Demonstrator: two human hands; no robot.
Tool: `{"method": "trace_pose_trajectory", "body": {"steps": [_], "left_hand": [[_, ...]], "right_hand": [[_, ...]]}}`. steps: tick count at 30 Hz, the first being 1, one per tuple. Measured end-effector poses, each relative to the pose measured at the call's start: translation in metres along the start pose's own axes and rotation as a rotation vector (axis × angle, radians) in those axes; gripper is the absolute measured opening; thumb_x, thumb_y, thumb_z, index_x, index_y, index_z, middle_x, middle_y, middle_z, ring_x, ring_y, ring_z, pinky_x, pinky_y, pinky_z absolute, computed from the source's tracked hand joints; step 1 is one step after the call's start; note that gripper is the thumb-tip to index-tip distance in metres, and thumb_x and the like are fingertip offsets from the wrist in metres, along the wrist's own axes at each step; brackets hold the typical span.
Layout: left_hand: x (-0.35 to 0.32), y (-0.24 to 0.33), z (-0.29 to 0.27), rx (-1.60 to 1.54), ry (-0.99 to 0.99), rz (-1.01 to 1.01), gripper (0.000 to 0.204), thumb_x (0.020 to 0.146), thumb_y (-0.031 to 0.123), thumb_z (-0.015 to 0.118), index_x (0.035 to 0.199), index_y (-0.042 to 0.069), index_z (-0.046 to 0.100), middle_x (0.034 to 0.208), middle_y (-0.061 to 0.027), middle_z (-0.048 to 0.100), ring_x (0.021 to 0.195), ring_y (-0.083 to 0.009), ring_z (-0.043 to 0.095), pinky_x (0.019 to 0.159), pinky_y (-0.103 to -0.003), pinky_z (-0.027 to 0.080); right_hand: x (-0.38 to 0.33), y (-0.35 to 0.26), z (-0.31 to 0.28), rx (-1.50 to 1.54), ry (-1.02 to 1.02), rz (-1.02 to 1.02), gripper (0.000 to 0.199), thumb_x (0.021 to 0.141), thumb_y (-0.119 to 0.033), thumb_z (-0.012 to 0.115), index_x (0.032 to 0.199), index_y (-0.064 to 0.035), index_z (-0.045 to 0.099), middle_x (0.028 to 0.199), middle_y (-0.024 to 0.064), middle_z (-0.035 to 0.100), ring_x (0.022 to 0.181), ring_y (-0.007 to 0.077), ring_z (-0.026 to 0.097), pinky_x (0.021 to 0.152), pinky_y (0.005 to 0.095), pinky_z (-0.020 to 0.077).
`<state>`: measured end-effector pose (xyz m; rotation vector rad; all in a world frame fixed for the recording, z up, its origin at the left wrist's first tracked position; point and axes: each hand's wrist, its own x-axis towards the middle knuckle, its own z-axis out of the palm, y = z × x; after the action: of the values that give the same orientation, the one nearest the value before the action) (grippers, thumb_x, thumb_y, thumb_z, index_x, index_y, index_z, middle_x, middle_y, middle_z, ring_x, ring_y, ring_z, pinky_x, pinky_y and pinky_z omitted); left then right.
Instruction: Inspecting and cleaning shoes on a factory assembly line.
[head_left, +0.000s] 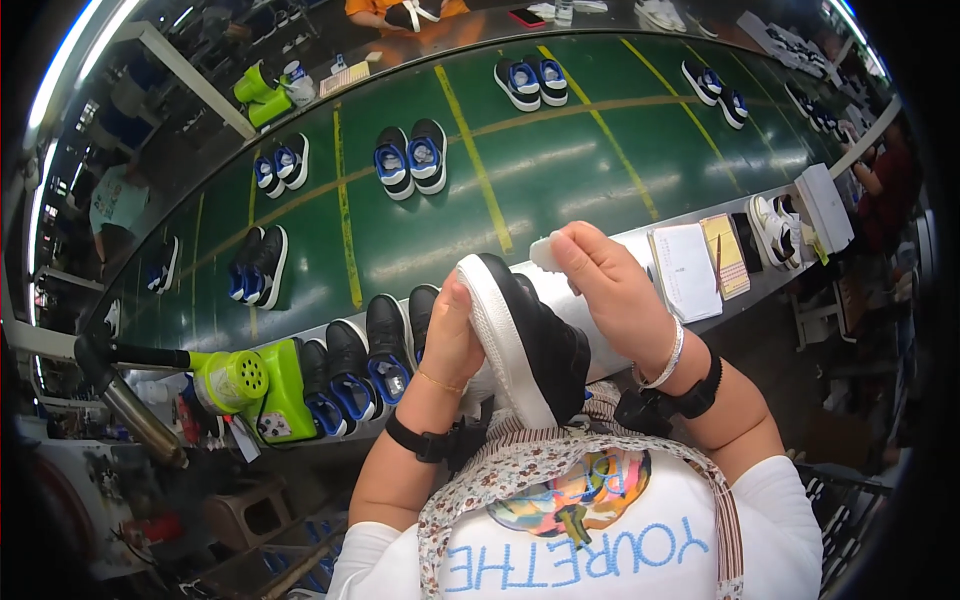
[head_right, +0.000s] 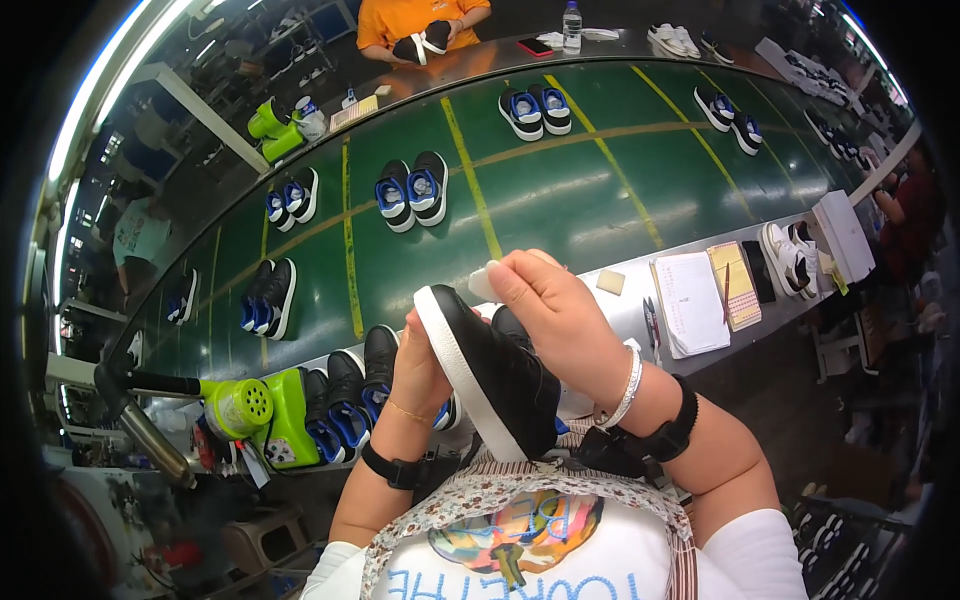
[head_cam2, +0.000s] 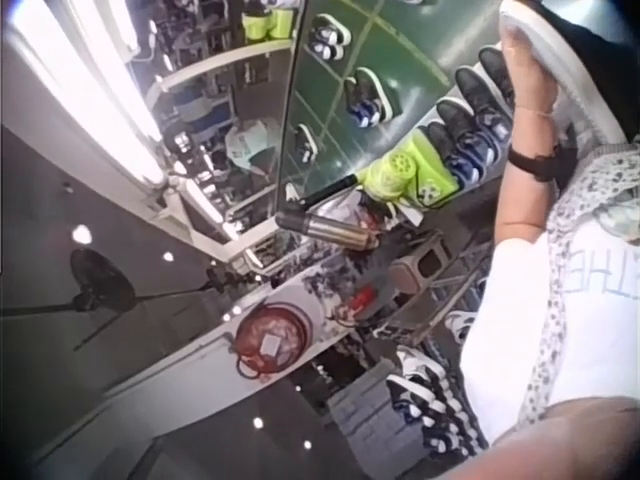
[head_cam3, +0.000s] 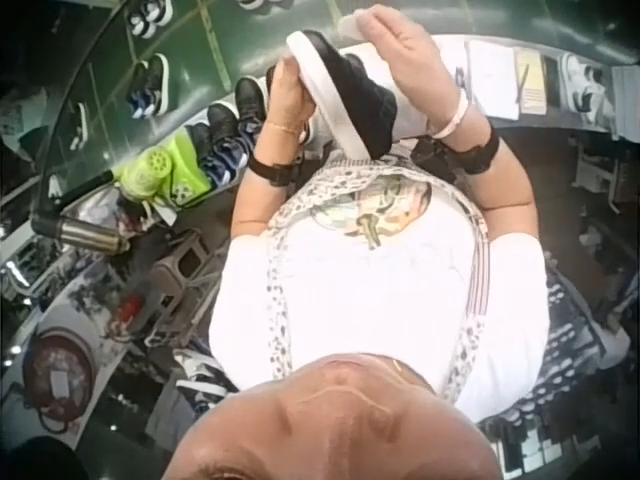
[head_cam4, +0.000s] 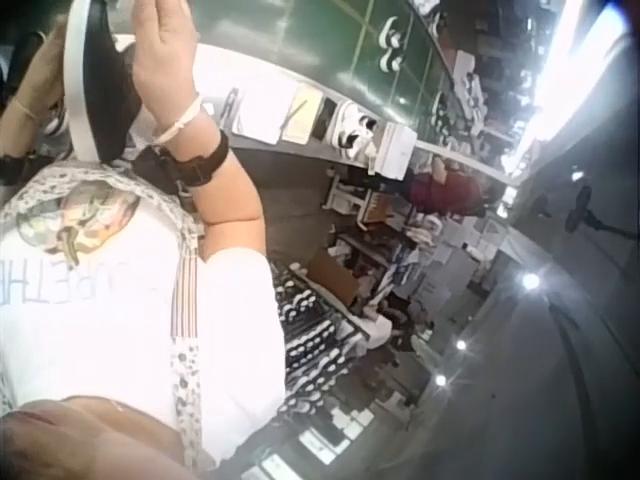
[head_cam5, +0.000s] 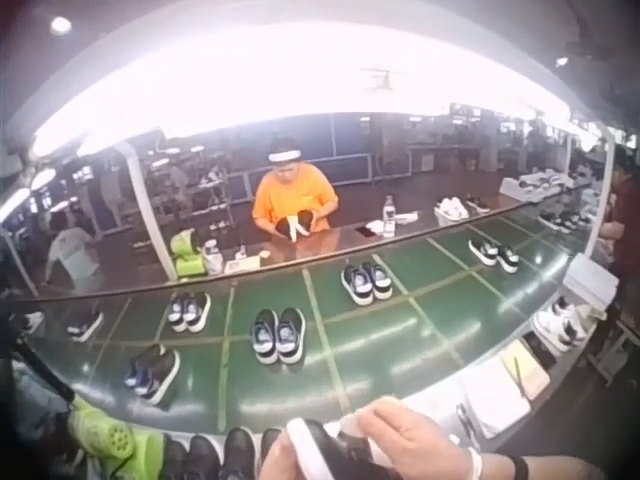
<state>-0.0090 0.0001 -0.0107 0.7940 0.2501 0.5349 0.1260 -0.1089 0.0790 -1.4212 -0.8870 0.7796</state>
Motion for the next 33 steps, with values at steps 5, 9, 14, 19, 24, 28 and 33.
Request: {"method": "trace_pose_trajectory", "body": {"steps": [5,9,14,19,24,28,33], "left_hand": [[-0.002,-0.005,0.005,-0.064,0.044,-0.009,0.058,0.079,0.053,0.056,0.108,0.004,0.048,0.098,-0.0075,0.058,0.089,-0.0175,0.058,0.078,-0.031,0.049],[-0.005,-0.004,0.001,-0.069,0.042,-0.034,0.057,0.08,0.053,0.055,0.108,0.004,0.048,0.098,-0.0068,0.057,0.09,-0.017,0.058,0.079,-0.031,0.049],[-0.002,-0.006,0.001,-0.021,-0.011,-0.031,0.059,0.079,0.054,0.055,0.11,0.004,0.048,0.101,-0.0067,0.057,0.095,-0.0166,0.056,0.083,-0.03,0.047],[-0.009,-0.003,0.017,0.024,0.06,-0.091,0.065,0.076,0.057,0.058,0.113,0.004,0.046,0.104,-0.0057,0.055,0.096,-0.0154,0.055,0.083,-0.03,0.046],[-0.009,-0.01,-0.007,0.018,0.07,-0.063,0.069,0.076,0.057,0.058,0.117,0.003,0.044,0.108,-0.006,0.054,0.097,-0.0159,0.054,0.084,-0.03,0.045],[-0.01,-0.008,0.012,0.013,0.084,-0.053,0.063,0.079,0.055,0.053,0.113,0.003,0.05,0.105,-0.0078,0.058,0.096,-0.0185,0.057,0.08,-0.031,0.049],[-0.01,-0.012,-0.004,0.004,0.046,-0.061,0.067,0.078,0.056,0.055,0.117,0.003,0.045,0.108,-0.007,0.056,0.098,-0.0178,0.056,0.082,-0.03,0.047]], "right_hand": [[-0.016,0.004,0.015,-0.206,0.041,-0.027,0.022,0.083,-0.018,0.06,0.089,0.0033,0.059,0.077,0.0094,0.058,0.063,0.0143,0.053,0.059,0.025,0.0429],[-0.022,0.001,0.018,-0.344,0.036,-0.155,0.019,0.081,-0.014,0.061,0.093,-0.0007,0.055,0.07,0.011,0.059,0.057,0.0195,0.058,0.054,0.0287,0.0456],[-0.018,-0.002,0.024,-0.44,0.056,-0.286,0.018,0.081,-0.012,0.059,0.092,-0.0028,0.049,0.067,0.0132,0.059,0.059,0.0276,0.06,0.052,0.0329,0.0467],[0.006,0.003,0.033,-0.57,0.234,-0.47,0.011,0.083,-0.009,0.058,0.087,-0.0008,0.05,0.067,0.0139,0.06,0.061,0.0246,0.062,0.052,0.0289,0.0468],[-0.03,0.02,0.035,-0.511,0.152,-0.411,0.012,0.084,-0.008,0.057,0.087,-0.0001,0.049,0.064,0.0132,0.059,0.059,0.0244,0.063,0.051,0.0304,0.0473],[0.005,0.011,0.039,-0.528,0.264,-0.418,0.014,0.082,-0.012,0.057,0.085,-0.0034,0.046,0.061,0.0132,0.058,0.054,0.03,0.06,0.047,0.0369,0.0468],[-0.03,0.015,0.036,-0.477,0.194,-0.34,0.012,0.083,-0.011,0.055,0.084,-0.0032,0.046,0.061,0.0139,0.058,0.055,0.0304,0.059,0.047,0.0378,0.0461]]}}
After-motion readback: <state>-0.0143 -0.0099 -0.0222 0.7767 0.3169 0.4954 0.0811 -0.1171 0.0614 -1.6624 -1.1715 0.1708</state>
